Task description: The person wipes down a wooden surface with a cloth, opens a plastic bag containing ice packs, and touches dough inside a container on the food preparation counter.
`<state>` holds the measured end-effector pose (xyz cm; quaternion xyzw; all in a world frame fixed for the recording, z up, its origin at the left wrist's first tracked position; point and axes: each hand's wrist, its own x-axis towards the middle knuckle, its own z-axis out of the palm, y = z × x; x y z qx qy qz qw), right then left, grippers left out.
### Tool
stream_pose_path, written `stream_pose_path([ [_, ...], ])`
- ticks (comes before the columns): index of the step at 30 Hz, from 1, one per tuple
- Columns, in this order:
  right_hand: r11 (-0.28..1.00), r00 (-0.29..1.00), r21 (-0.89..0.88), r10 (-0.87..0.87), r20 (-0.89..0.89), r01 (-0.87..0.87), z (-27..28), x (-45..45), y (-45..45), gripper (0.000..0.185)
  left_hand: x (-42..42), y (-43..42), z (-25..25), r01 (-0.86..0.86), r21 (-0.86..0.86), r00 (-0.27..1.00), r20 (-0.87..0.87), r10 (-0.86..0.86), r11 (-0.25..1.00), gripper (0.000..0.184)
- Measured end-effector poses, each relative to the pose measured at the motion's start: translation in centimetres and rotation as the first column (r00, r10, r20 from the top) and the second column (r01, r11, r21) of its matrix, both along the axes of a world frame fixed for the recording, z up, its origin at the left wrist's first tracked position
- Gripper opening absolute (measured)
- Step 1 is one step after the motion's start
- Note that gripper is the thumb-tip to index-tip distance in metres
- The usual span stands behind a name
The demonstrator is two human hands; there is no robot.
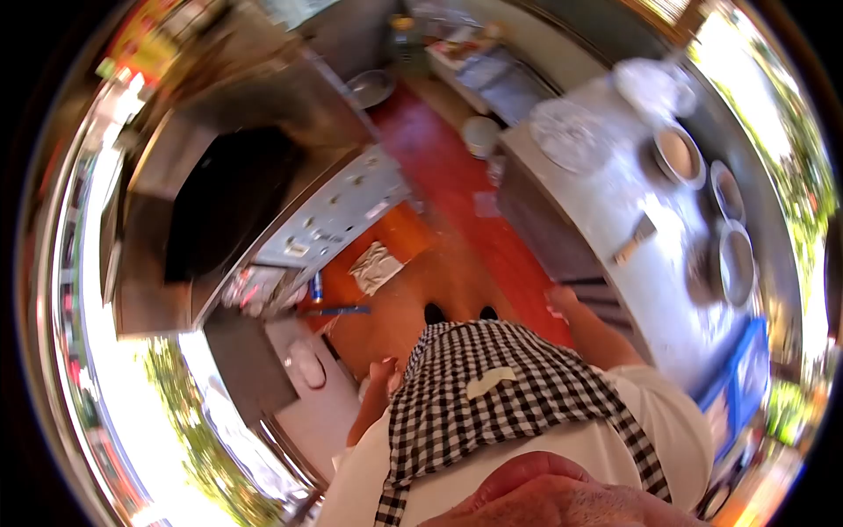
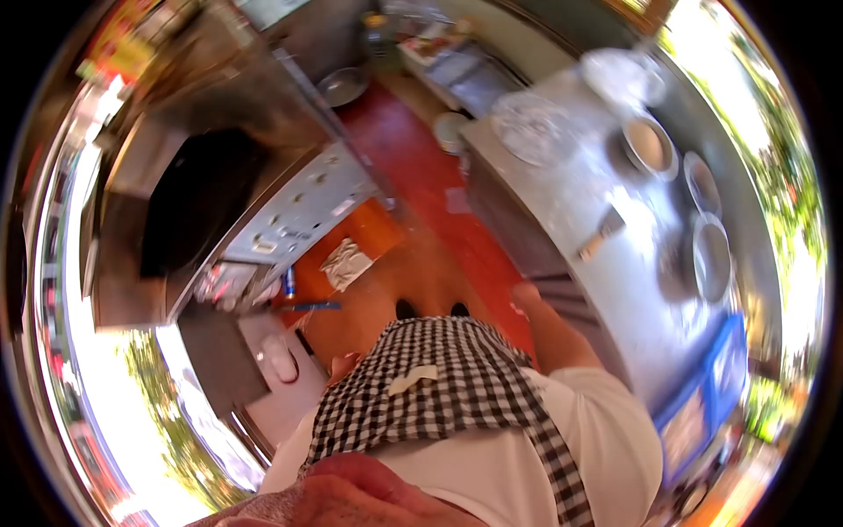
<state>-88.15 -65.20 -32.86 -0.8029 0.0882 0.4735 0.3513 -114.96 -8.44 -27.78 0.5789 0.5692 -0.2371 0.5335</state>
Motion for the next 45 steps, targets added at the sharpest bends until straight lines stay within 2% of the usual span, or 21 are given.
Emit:
stream_pose_path([
  [2, 1.000, 0.998, 0.017, -0.023, 0.065, 0.022, -2.2, -0.2, 0.4, 0.012, -0.7, 1.8, -3.0, 0.035, -0.093, 0.989, 0.144, -0.022, 0.995, 0.015],
  [4, 0.936, 0.935, -0.004, -0.352, 0.031, 0.352, 2.8, -0.8, 3.5, 0.009, -0.4, 3.8, -4.2, 0.049, -0.206, 0.964, 0.265, 0.008, 0.977, 0.014],
  [7, 0.818, 0.817, -0.029, -0.576, -0.036, 0.575, 9.6, -2.1, 5.0, 0.011, 1.9, 6.4, -3.6, 0.001, -0.429, 0.963, 0.245, 0.115, 0.903, 0.015],
  [8, 0.807, 0.807, -0.036, -0.590, -0.023, 0.589, 10.1, -2.7, 5.8, 0.011, 4.4, 5.4, 0.4, 0.134, -0.150, 0.978, 0.180, -0.106, 0.980, 0.009],
  [11, 0.839, 0.838, 0.034, -0.544, 0.056, 0.542, 3.8, -6.5, 4.1, 0.012, 10.3, 5.5, 7.6, 0.049, -0.215, 0.976, 0.219, -0.001, 0.975, 0.005],
  [13, 0.792, 0.790, 0.025, -0.611, 0.055, 0.611, 3.8, -9.2, 4.3, 0.013, 12.3, 6.6, 7.5, 0.122, -0.210, 0.965, 0.252, -0.067, 0.970, 0.006],
  [15, 0.622, 0.623, -0.067, -0.782, -0.003, 0.780, 12.0, -10.8, 5.9, 0.013, 13.4, 8.7, 4.7, 0.319, -0.147, 0.917, 0.297, -0.266, 0.936, 0.008],
  [18, 0.445, 0.449, -0.110, -0.893, 0.014, 0.888, 12.3, -14.9, 6.4, 0.015, 16.4, 11.5, 2.5, 0.261, -0.388, 0.958, 0.219, -0.186, 0.884, 0.012],
  [21, 0.525, 0.537, -0.236, -0.844, -0.014, 0.818, 11.2, -19.9, 4.2, 0.018, 18.7, 9.3, 2.9, 0.290, -0.375, 0.952, 0.209, -0.224, 0.880, 0.013],
  [24, 0.815, 0.848, -0.236, -0.515, 0.124, 0.530, 6.5, -25.8, 2.6, 0.019, 21.0, 8.2, 3.6, 0.321, -0.351, 0.942, 0.213, -0.259, 0.879, 0.013],
  [27, 0.800, 0.847, -0.277, -0.501, 0.177, 0.532, 4.3, -28.6, 1.3, 0.012, 23.7, 7.4, 3.8, 0.554, -0.557, 0.832, 0.356, -0.425, 0.618, 0.027],
  [29, 0.804, 0.872, -0.343, -0.476, 0.116, 0.485, 5.6, -28.5, -0.3, 0.009, 22.1, 2.9, 5.1, 0.480, -0.385, 0.866, 0.352, -0.356, 0.788, 0.011],
  [32, 0.879, 0.987, -0.472, 0.001, 0.158, 0.075, 5.8, -26.2, -2.7, 0.012, 21.7, -0.5, 6.5, 0.556, -0.277, 0.822, 0.322, -0.469, 0.784, 0.010],
  [34, 0.877, 0.966, -0.481, 0.146, 0.212, -0.027, 4.2, -24.8, -5.3, 0.022, 20.9, -2.7, 6.8, 0.666, -0.205, 0.733, 0.361, -0.577, 0.717, 0.010],
  [37, 0.823, 0.769, -0.147, -0.427, 0.476, 0.548, 3.4, -23.5, -8.7, 0.021, 20.6, -4.3, 4.8, 0.738, -0.204, 0.667, 0.367, -0.648, 0.644, 0.010],
  [39, 0.726, 0.714, -0.130, -0.601, 0.358, 0.676, 7.7, -21.6, -9.7, 0.025, 19.6, -4.1, -0.1, 0.742, -0.119, 0.656, 0.327, -0.680, 0.659, 0.010],
  [40, 0.659, 0.662, -0.133, -0.683, 0.309, 0.741, 9.8, -21.1, -10.0, 0.027, 21.5, -3.4, -0.6, 0.914, -0.150, 0.406, 0.325, -0.854, 0.378, 0.012],
  [41, 0.573, 0.589, -0.147, -0.757, 0.283, 0.806, 12.5, -20.6, -9.9, 0.029, 21.3, -4.4, -0.2, 0.879, -0.103, 0.473, 0.315, -0.823, 0.466, 0.013],
  [42, 0.480, 0.508, -0.165, -0.820, 0.264, 0.861, 14.9, -20.5, -10.5, 0.031, 20.8, -6.0, -0.1, 0.834, -0.055, 0.536, 0.314, -0.784, 0.549, 0.014],
  [43, 0.554, 0.574, -0.158, -0.756, 0.314, 0.817, 15.9, -21.0, -11.1, 0.032, 20.7, -8.1, 0.7, 0.780, -0.010, 0.596, 0.319, -0.737, 0.626, 0.015],
  [45, 0.686, 0.683, -0.163, -0.610, 0.401, 0.709, 17.2, -22.6, -11.3, 0.034, 22.8, -13.2, 8.7, 0.821, -0.094, 0.561, 0.311, -0.767, 0.563, 0.015],
])
